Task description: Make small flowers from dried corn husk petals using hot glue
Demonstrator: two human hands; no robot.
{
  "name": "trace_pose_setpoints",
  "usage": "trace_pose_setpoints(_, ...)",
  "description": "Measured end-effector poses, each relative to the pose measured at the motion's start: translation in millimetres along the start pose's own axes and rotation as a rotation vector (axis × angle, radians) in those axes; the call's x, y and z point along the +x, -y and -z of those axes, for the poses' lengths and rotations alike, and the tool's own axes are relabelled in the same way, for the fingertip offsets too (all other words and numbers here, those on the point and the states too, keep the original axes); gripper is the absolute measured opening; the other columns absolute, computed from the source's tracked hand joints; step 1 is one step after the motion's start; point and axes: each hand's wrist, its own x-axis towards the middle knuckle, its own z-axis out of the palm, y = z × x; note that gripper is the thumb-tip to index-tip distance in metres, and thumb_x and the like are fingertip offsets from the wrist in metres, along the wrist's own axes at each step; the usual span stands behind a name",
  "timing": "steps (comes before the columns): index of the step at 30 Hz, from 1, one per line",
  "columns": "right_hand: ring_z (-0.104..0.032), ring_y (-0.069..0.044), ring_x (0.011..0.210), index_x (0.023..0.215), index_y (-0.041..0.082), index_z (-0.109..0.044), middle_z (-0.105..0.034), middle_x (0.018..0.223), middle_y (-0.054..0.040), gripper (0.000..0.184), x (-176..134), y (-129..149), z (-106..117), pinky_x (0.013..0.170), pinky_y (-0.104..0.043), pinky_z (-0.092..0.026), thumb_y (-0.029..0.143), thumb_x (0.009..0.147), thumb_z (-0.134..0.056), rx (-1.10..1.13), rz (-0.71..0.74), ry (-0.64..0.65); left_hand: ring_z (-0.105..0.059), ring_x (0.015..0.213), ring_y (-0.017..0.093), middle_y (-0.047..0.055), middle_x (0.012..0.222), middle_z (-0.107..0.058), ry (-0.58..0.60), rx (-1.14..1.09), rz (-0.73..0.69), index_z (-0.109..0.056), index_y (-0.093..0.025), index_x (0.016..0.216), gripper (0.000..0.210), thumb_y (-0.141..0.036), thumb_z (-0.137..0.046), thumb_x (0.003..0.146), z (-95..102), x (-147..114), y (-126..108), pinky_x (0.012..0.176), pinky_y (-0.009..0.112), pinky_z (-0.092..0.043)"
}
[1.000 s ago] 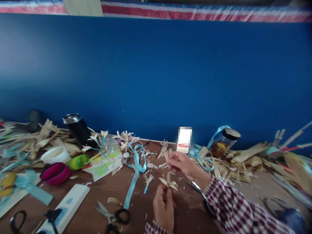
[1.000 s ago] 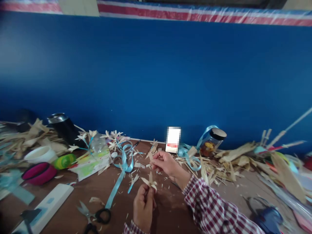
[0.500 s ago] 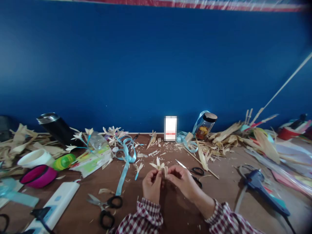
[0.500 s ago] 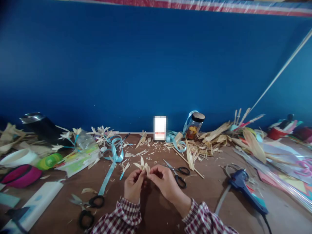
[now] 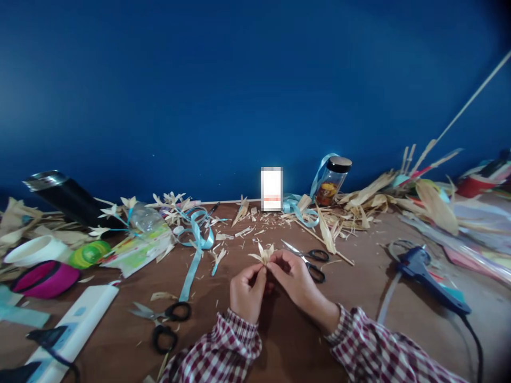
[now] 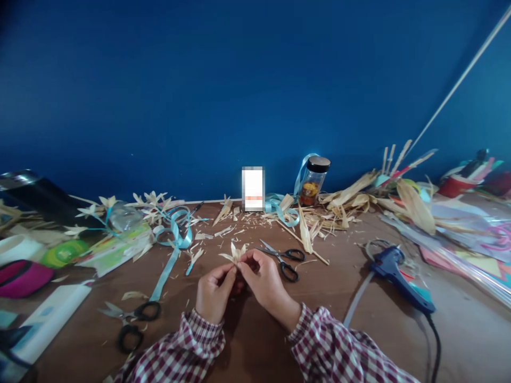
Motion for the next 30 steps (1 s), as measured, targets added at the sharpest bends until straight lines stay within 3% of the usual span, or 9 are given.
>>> trace_pose_setpoints(8, -0.054, -0.013, 0.063, 0.076, 0.017, -0.056, -0.059, 0.069, 0.0004, 0.004, -3.0, -3.0, -0.8, 0.059, -0.022, -0.043, 0.020, 0.078, -0.053, -0.034, 0.034, -0.013, -0.062, 0.047, 0.016, 0.002, 0.059, -0.068, 0.037, 0.011, -0.010, -0.067, -0.012, 0.081, 0.025, -0.034, -0.063, 0.070, -0.7, -3.5, -0.5, 0.044, 0.023, -0.051)
trace_pose_setpoints(14, -0.054, -0.012, 0.066, 0.078, 0.017, -0.057, -0.060, 0.072, 0.0001, 0.004, -6.7, 3.0, -0.9, 0.061, -0.021, -0.043, 0.018, 0.079, -0.053, -0.029, 0.074, 0.008, -0.061, 0.047, 0.016, 0.003, 0.059, -0.068, -0.091, 0.051, -0.062, -0.068, -0.013, 0.076, 0.026, -0.037, -0.065, 0.066, 1.4, 2.7, 3.9, 0.044, 0.023, -0.050)
trace_pose_setpoints(23, -0.053, -0.012, 0.065, 0.081, 0.018, -0.055, -0.059, 0.073, 0.0000, 0.006, -10.5, 12.7, -1.5, 0.060, -0.020, -0.041, 0.019, 0.082, -0.049, -0.036, 0.123, 0.016, -0.064, 0.052, 0.020, 0.005, 0.064, -0.070, -0.110, -0.006, 0.052, -0.067, -0.013, 0.078, 0.036, -0.044, -0.068, 0.059, 8.0, 12.4, 5.8, 0.049, 0.028, -0.053)
trace_pose_setpoints(30, -0.050, -0.011, 0.059, 0.077, 0.018, -0.054, -0.055, 0.066, 0.0020, 0.011, -5.3, 15.6, 1.5, 0.053, -0.019, -0.037, 0.022, 0.084, -0.047, -0.030, 0.073, 0.010, -0.062, 0.048, 0.018, 0.005, 0.063, -0.070, -0.233, 0.021, 0.001, -0.067, -0.014, 0.078, 0.041, -0.050, -0.067, 0.059, 4.7, 12.9, 6.8, 0.044, 0.026, -0.052)
